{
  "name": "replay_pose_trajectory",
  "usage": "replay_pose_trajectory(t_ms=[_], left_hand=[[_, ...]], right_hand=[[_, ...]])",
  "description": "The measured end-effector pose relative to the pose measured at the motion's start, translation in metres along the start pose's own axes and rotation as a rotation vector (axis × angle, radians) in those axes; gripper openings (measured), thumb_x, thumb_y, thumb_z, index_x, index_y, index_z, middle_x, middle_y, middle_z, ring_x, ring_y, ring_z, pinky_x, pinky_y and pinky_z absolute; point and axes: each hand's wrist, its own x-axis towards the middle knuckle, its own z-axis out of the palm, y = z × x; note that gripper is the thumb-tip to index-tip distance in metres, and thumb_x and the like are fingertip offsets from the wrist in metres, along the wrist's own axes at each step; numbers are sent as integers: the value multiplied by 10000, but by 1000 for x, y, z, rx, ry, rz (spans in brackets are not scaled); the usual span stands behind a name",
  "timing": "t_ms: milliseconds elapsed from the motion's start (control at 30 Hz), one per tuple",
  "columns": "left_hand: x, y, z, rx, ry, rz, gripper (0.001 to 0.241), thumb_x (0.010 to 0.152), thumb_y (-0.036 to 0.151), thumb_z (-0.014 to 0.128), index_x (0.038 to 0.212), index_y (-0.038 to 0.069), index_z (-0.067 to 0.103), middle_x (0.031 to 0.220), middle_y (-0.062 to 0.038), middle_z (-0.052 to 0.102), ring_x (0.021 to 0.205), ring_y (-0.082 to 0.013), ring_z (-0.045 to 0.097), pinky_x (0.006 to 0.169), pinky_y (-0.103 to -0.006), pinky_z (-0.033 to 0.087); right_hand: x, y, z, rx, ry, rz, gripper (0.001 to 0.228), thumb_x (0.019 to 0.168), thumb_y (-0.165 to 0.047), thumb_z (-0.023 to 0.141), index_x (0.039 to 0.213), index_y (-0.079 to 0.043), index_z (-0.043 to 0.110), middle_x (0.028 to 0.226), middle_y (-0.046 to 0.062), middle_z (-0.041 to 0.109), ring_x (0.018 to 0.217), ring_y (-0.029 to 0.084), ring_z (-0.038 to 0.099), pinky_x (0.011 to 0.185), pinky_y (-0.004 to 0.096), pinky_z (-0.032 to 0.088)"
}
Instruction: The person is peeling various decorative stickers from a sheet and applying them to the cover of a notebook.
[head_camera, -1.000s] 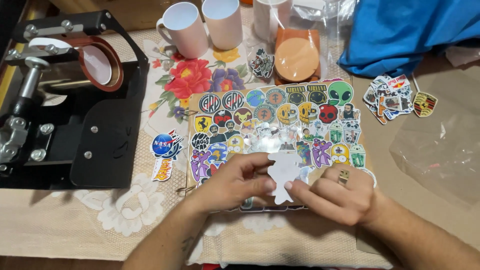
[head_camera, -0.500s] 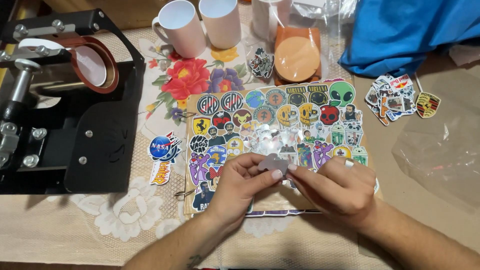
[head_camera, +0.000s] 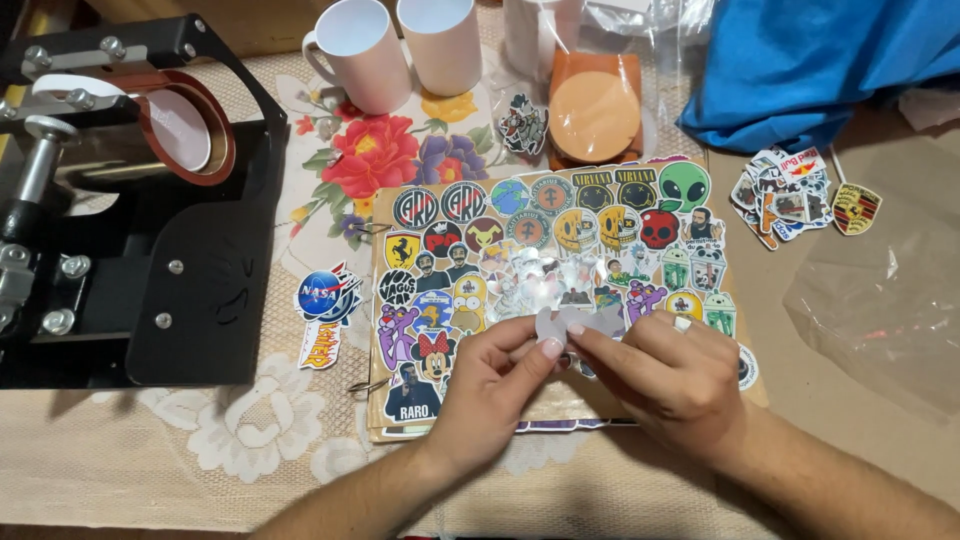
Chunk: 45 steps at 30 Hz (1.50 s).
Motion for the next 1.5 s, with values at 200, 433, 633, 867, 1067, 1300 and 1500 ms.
replay_pose_trajectory(t_ms=[200, 433, 633, 867, 1067, 1300, 1500], left_hand=[[-2, 9, 3, 195, -15, 60, 299, 995, 201, 583, 1159, -10, 717, 963, -11, 753, 896, -66, 627, 788, -240, 512], [0, 2, 0, 164, -25, 50, 295, 992, 164, 590, 1197, -9, 710, 997, -19, 754, 923, -73, 639, 834, -241, 526], [2, -10, -7, -108, -16, -180, 312, 948, 184, 646, 1175, -23, 698, 988, -109, 763, 855, -173, 742, 792, -285, 628], [3, -10, -6, -177, 5, -209, 280, 937, 151, 659, 1129, -45, 711, 970, -123, 755, 822, -154, 717, 787, -292, 643], [4, -10, -6, -175, 0, -216, 287, 934, 148, 659, 1138, -46, 712, 988, -122, 755, 836, -152, 714, 789, -303, 650], [5, -11, -5, -180, 16, -216, 292, 927, 125, 659, 1146, -61, 712, 1018, -140, 756, 848, -154, 707, 773, -310, 656], [9, -10, -8, -106, 63, -188, 309, 925, 167, 657, 1160, -24, 718, 1055, -113, 764, 869, -132, 701, 766, -311, 662]], right_hand=[[8, 4, -6, -256, -25, -246, 286, 1010, -131, 465, 1114, -125, 731, 643, -2, 347, 474, 177, 359, 407, 329, 240], [-5, 6, 11, -332, -235, -108, 196, 1028, -228, 435, 1053, -147, 611, 760, 65, 459, 496, 238, 434, 444, 375, 346], [3, 1, 8, 196, -260, 220, 142, 1024, -209, 455, 970, -101, 530, 855, 51, 548, 694, 244, 535, 530, 372, 405], [6, -2, 6, 389, -253, 335, 176, 1030, -204, 438, 943, -93, 543, 831, 48, 526, 717, 212, 512, 633, 316, 410], [5, -1, 5, 432, -282, 388, 177, 1031, -214, 444, 943, -99, 546, 845, 40, 521, 722, 203, 508, 644, 308, 410], [5, 1, 5, 512, -314, 468, 189, 1032, -229, 446, 928, -110, 548, 839, 31, 524, 736, 191, 503, 685, 297, 407], [10, 7, -2, 755, -212, 617, 260, 1044, -290, 419, 900, -94, 511, 835, 18, 491, 746, 153, 448, 716, 284, 368]])
